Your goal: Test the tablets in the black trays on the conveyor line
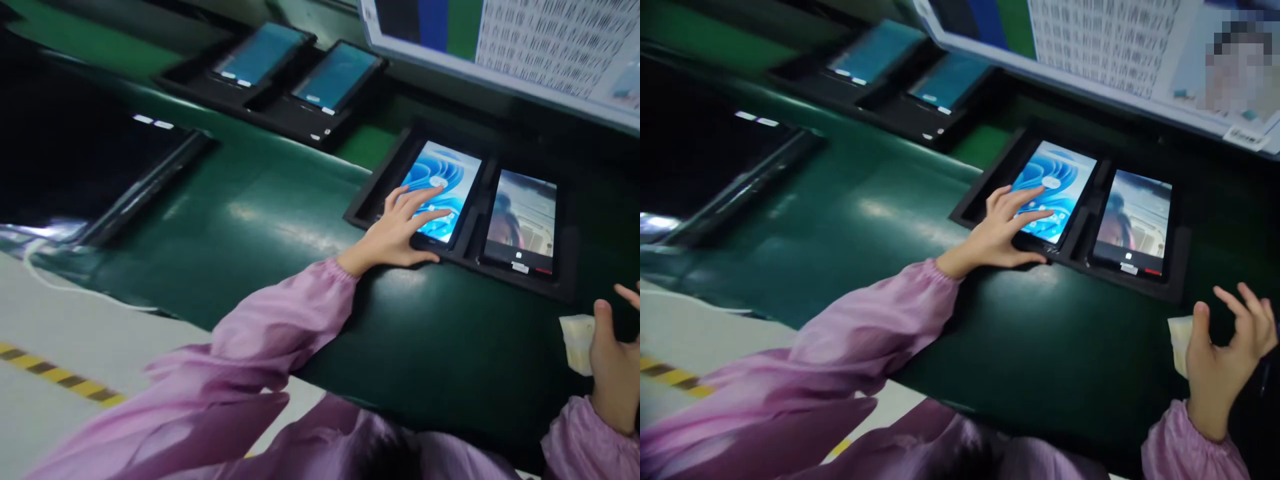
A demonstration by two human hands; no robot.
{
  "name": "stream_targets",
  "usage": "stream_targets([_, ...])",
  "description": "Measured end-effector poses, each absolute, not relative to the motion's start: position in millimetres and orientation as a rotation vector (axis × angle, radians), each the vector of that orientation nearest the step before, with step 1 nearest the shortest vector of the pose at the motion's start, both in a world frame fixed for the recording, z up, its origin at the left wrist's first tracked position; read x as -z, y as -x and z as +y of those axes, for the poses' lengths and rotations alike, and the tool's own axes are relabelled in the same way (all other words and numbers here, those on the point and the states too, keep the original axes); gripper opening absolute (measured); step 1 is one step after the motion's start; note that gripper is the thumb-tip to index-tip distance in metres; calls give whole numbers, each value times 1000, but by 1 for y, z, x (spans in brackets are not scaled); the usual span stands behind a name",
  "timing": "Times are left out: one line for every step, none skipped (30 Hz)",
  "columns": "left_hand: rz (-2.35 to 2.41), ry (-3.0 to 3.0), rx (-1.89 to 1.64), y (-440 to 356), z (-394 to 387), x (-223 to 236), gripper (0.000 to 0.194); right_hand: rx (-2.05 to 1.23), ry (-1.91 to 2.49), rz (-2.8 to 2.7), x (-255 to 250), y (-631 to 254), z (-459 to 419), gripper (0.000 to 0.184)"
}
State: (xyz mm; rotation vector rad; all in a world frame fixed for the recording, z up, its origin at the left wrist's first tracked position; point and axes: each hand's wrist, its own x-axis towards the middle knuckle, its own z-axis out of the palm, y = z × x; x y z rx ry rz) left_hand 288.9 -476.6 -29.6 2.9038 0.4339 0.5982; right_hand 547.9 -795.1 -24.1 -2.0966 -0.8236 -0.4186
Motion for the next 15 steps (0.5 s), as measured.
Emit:
stream_targets([444, -2886, -629, -310, -465, 33, 83, 395, 2100, -811, 26, -547, -794, 40])
stream_targets([457, -2867, -662, -330, -455, 36, 80, 366, 2112, -794, 28, -547, -792, 41])
stream_targets([478, -2846, -699, -347, -447, 40, 76, 348, 2121, -775, 29, -547, -791, 43])
stream_targets([509, -2822, -731, -362, -441, 44, 71, 336, 2127, -760, 30, -547, -789, 45])
stream_targets([546, -2797, -757, -375, -437, 47, 68, 329, 2129, -754, 31, -548, -788, 46])
stream_targets([590, -2772, -779, -384, -434, 50, 67, 321, 2127, -756, 32, -548, -787, 46])
stream_targets([636, -2746, -797, -390, -432, 53, 68, 315, 2121, -766, 32, -548, -786, 47])
stream_targets([677, -2723, -815, -393, -432, 55, 72, 310, 2110, -781, 32, -548, -786, 46])
stream_targets([706, -2703, -831, -394, -432, 57, 74, 306, 2097, -802, 32, -548, -786, 46])
stream_targets([718, -2691, -842, -393, -434, 58, 75, 305, 2085, -827, 33, -548, -785, 46])
stream_targets([716, -2684, -848, -392, -435, 58, 72, 309, 2073, -852, 33, -548, -785, 46])
stream_targets([704, -2680, -849, -390, -437, 58, 67, 317, 2063, -877, 35, -548, -784, 46])
stream_targets([695, -2677, -848, -389, -438, 58, 61, 329, 2053, -896, 36, -548, -783, 45])
stream_targets([700, -2673, -850, -388, -437, 57, 54, 342, 2040, -912, 39, -548, -781, 44])
stream_targets([722, -2667, -859, -386, -434, 56, 48, 360, 2023, -920, 43, -548, -779, 40])
